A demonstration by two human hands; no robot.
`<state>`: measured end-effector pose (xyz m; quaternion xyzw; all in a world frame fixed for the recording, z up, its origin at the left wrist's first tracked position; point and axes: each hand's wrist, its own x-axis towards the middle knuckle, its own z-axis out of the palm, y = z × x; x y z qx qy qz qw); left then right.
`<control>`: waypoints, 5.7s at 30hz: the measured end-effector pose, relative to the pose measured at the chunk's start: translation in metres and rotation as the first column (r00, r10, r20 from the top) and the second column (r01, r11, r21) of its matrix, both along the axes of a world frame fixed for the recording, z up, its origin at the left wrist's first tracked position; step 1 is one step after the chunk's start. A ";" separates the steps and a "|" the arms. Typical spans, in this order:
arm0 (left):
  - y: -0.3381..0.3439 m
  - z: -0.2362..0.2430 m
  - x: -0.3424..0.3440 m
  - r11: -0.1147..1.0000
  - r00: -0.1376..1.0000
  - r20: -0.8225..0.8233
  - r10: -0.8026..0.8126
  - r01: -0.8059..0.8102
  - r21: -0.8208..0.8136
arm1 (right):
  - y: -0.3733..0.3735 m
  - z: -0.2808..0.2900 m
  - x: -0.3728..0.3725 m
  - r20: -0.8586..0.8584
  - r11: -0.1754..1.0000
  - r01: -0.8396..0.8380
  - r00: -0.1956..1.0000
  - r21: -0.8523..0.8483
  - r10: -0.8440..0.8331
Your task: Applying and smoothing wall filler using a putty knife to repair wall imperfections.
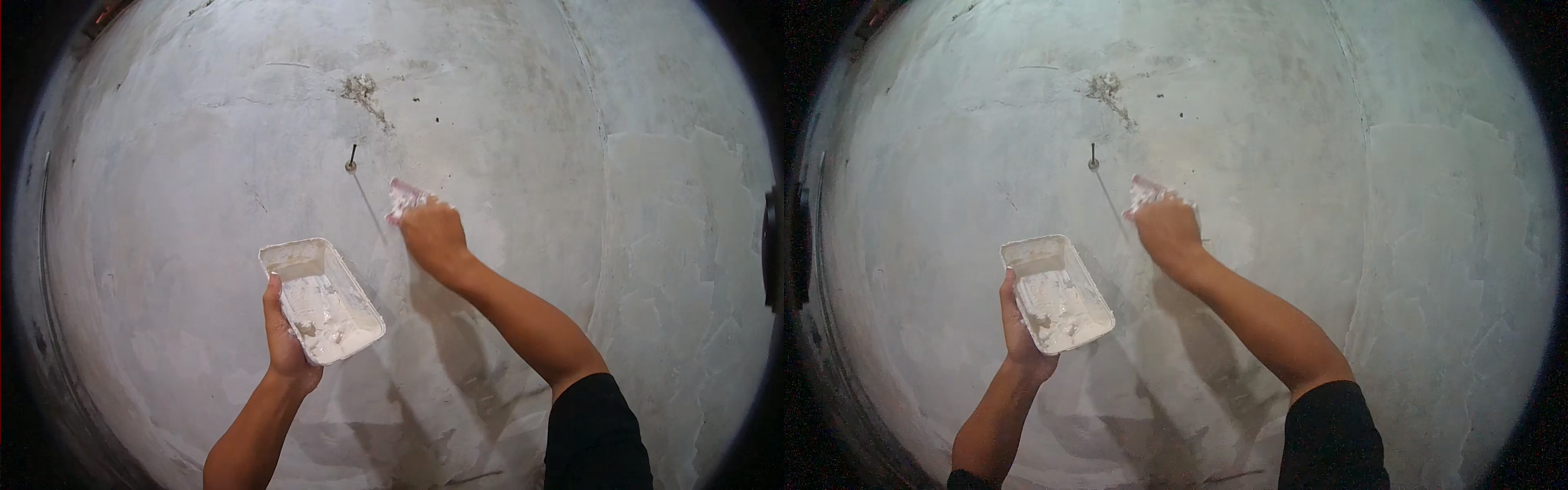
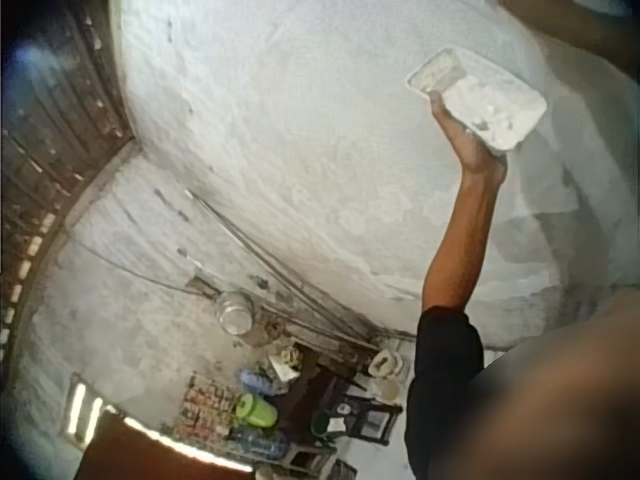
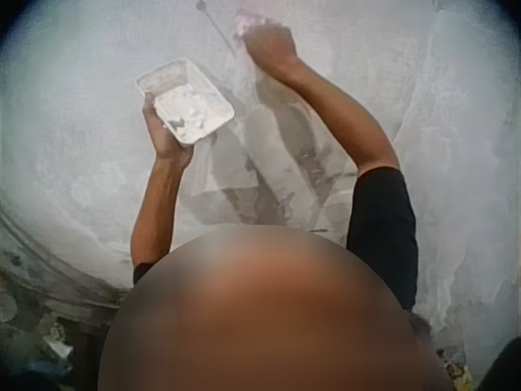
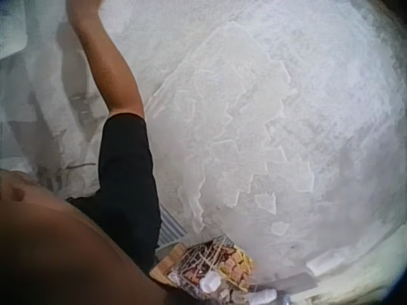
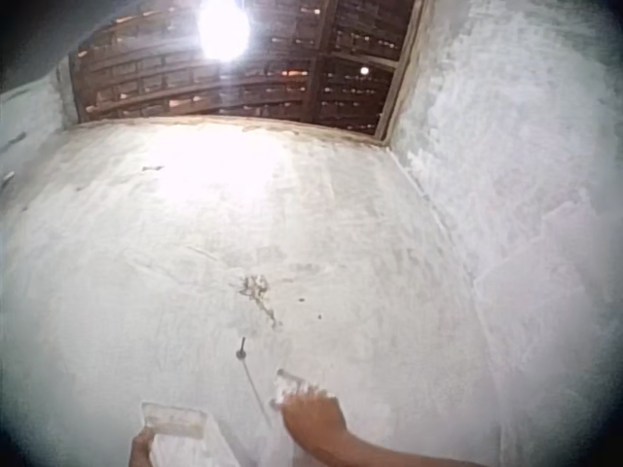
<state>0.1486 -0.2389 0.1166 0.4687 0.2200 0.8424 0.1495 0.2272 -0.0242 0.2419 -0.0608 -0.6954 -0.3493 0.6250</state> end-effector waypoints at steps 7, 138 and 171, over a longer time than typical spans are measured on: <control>0.002 0.004 -0.013 0.988 0.995 0.080 -0.060 0.071 -0.139 | -0.046 -0.027 0.037 0.397 0.910 -0.091 0.879 -0.404 0.264; -0.013 -0.041 -0.050 0.712 0.752 0.218 -0.622 0.659 -0.244 | -0.214 -0.055 0.053 -0.178 -0.014 -0.178 0.970 -0.984 0.164; -0.008 -0.038 -0.046 0.711 0.814 0.358 -0.458 0.577 -0.402 | -0.176 -0.055 0.057 -0.592 -0.429 -0.414 0.633 -0.803 0.498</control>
